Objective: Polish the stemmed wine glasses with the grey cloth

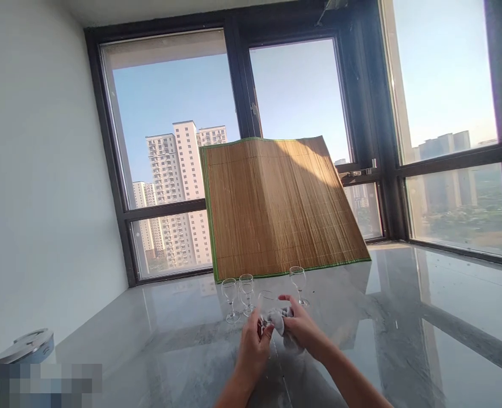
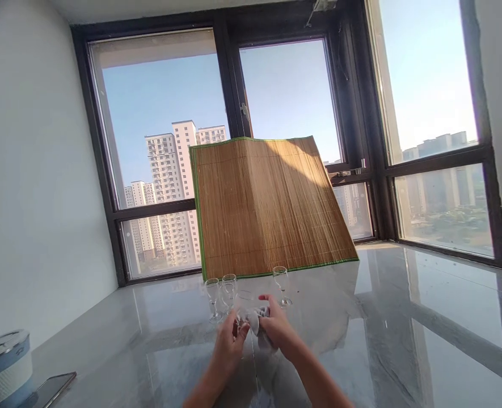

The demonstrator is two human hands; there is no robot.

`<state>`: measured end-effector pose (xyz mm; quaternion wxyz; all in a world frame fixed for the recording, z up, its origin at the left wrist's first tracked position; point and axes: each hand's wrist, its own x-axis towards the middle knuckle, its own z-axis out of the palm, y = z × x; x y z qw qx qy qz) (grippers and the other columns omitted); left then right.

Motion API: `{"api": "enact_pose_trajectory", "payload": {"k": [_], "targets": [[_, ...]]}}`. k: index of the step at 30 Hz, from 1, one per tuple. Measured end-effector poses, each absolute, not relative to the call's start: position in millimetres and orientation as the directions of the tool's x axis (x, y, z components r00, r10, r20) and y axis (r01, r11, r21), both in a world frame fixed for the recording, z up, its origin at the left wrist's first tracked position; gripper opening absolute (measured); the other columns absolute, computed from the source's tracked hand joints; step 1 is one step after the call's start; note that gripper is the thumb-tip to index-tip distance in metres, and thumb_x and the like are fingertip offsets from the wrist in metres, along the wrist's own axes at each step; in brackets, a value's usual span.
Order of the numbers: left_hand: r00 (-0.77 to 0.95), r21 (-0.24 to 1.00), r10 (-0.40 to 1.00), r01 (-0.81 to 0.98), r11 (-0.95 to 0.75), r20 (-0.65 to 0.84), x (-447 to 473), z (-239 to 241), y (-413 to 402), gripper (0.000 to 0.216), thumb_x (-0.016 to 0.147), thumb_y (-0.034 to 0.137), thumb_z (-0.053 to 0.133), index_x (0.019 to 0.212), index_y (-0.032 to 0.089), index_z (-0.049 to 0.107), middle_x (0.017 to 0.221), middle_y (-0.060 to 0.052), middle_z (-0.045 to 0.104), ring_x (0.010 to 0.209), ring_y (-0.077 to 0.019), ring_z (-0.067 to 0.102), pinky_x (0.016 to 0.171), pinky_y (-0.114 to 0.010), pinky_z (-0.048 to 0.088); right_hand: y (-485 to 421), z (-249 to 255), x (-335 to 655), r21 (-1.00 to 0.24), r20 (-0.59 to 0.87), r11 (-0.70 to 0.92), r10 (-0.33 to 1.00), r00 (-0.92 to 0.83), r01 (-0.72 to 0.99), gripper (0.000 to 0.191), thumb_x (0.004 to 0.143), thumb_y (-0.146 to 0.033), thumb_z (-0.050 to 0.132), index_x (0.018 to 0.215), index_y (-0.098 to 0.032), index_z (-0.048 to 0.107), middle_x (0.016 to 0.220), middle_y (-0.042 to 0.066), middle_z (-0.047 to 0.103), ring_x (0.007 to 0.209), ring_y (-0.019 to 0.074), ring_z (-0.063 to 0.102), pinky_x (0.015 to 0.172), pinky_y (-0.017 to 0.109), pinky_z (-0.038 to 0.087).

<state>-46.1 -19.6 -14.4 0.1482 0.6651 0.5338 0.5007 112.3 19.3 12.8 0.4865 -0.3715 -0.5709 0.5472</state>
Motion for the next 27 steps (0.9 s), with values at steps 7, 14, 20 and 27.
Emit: {"api": "enact_pose_trajectory", "payload": {"k": [7,14,20,27], "targets": [[-0.155,0.78,0.877,0.545,-0.308,0.455,-42.5,-33.5,-18.9,0.072,0.091,0.064,0.031,0.142,0.015,0.043,0.152,-0.015,0.037,0.147,-0.031,0.019,0.12,-0.052,0.019,0.1,16.6,103.7,-0.957,0.088,-0.082,0.831,-0.55,-0.278,0.076,0.057,-0.03,0.08,0.126,-0.023,0.048,0.089,0.0,0.066,0.07,0.0146,0.06,0.063,0.025,0.045],[-0.08,0.653,0.813,0.643,-0.4,0.577,-44.6,-13.7,-32.7,0.06,0.092,0.057,0.039,0.136,0.018,0.049,0.136,-0.015,0.048,0.136,-0.0293,0.035,0.114,-0.05,0.029,-4.5,23.6,113.9,-0.951,0.149,-0.068,0.751,-0.643,-0.301,0.064,0.058,-0.024,0.079,0.118,-0.023,0.057,0.084,-0.002,0.066,0.07,0.012,0.059,0.062,0.02,0.042],[-0.093,0.646,0.773,0.617,-0.449,0.627,-43.7,-1.6,-36.6,0.055,0.087,0.06,0.049,0.125,0.022,0.056,0.12,-0.011,0.053,0.111,-0.0262,0.05,0.095,-0.04,0.044,-9.6,27.1,114.9,-0.945,0.156,-0.078,0.747,-0.646,-0.318,0.061,0.056,-0.025,0.081,0.113,-0.023,0.059,0.088,-0.001,0.067,0.068,0.0116,0.059,0.06,0.02,0.043],[-0.177,0.675,0.754,0.603,-0.425,0.633,-44.3,-2.1,-30.5,0.061,0.079,0.06,0.06,0.122,0.018,0.054,0.105,-0.009,0.058,0.082,-0.0185,0.055,0.075,-0.032,0.048,-7.2,25.2,111.3,-0.941,0.176,-0.039,0.793,-0.583,-0.337,0.053,0.06,-0.03,0.08,0.105,-0.022,0.053,0.078,-0.004,0.064,0.064,0.0112,0.057,0.061,0.022,0.043]]}}
